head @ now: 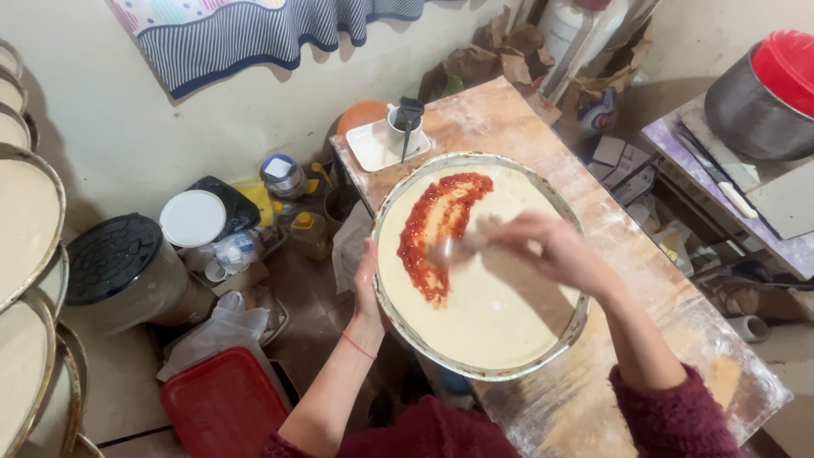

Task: Spreading tomato sauce on pizza dough using a spoon and organizing trays in a bakery kitchen.

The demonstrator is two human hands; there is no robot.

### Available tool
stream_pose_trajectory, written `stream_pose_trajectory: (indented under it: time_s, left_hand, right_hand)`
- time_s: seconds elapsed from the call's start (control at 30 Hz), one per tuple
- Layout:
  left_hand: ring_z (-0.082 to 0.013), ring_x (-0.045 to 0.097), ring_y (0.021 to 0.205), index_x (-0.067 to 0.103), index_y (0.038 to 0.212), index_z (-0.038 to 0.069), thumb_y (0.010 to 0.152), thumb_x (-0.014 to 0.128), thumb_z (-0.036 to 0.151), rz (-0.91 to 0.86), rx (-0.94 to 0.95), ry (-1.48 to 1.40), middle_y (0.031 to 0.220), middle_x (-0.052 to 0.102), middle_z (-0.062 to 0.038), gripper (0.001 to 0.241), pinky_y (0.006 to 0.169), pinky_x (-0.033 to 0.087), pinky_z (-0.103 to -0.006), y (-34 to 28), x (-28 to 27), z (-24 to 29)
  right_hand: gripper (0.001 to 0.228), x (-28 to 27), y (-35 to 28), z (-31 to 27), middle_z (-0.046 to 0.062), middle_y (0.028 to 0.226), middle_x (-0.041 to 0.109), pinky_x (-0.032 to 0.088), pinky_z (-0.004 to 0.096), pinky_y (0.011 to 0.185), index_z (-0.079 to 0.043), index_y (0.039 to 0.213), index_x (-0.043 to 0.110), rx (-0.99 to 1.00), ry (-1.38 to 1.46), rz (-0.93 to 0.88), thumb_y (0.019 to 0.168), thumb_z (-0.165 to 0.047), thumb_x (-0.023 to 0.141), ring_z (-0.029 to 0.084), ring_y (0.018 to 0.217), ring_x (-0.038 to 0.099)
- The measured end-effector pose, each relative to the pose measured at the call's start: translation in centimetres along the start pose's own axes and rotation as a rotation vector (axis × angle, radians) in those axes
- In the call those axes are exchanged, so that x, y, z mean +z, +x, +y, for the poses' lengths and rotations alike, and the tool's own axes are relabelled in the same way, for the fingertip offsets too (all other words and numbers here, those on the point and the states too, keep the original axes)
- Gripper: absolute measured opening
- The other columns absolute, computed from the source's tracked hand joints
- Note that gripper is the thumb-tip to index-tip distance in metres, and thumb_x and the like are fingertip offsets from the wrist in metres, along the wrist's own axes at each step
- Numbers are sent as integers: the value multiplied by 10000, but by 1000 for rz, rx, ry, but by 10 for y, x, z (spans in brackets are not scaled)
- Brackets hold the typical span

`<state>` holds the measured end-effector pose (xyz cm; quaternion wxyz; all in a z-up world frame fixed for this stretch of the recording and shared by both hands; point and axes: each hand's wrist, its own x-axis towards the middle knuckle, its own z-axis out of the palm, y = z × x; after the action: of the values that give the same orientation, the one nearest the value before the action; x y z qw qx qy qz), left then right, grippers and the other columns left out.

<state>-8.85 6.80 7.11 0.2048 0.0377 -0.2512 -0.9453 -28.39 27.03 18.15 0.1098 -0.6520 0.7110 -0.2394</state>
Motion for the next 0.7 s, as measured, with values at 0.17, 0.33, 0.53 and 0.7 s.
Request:
stream_pose_trajectory:
  time_s: [0.17,0.33,0.53,0.7]
  left_hand:
    - [-289,571,1314,406,1528,-3,1031,414,564,14,-53,26,1494,528,-190,754,1083,494,-414,4,3,-5]
    - [-289,582,1290,418,1518,4,1016,419,583,6,-99,55,1461,546,-192,766,1067,509,-411,11,10,1]
    - [-296,587,1258,438,1511,8,1034,446,562,-69,-138,66,1427,559,-188,731,1039,522,-422,12,13,8]
    - [-268,598,1278,446,1503,25,1018,452,553,-28,-149,161,1422,573,-175,717,1055,529,-402,20,19,13]
  right_hand:
    - [280,1,19,5,82,1093,742,573,372,843,-183,1226,759,409,-294,253,962,-171,668,239,971,683]
    - [304,6,21,-22,50,1103,740,598,331,839,-199,1221,751,202,-48,93,947,-126,641,206,955,700]
    - [261,4,22,-31,40,1044,752,566,383,833,-165,1164,781,-35,-127,139,927,-120,683,221,977,676]
    - [253,12,28,-23,91,1111,706,572,364,827,-149,1188,757,263,-215,246,955,-134,661,236,972,654]
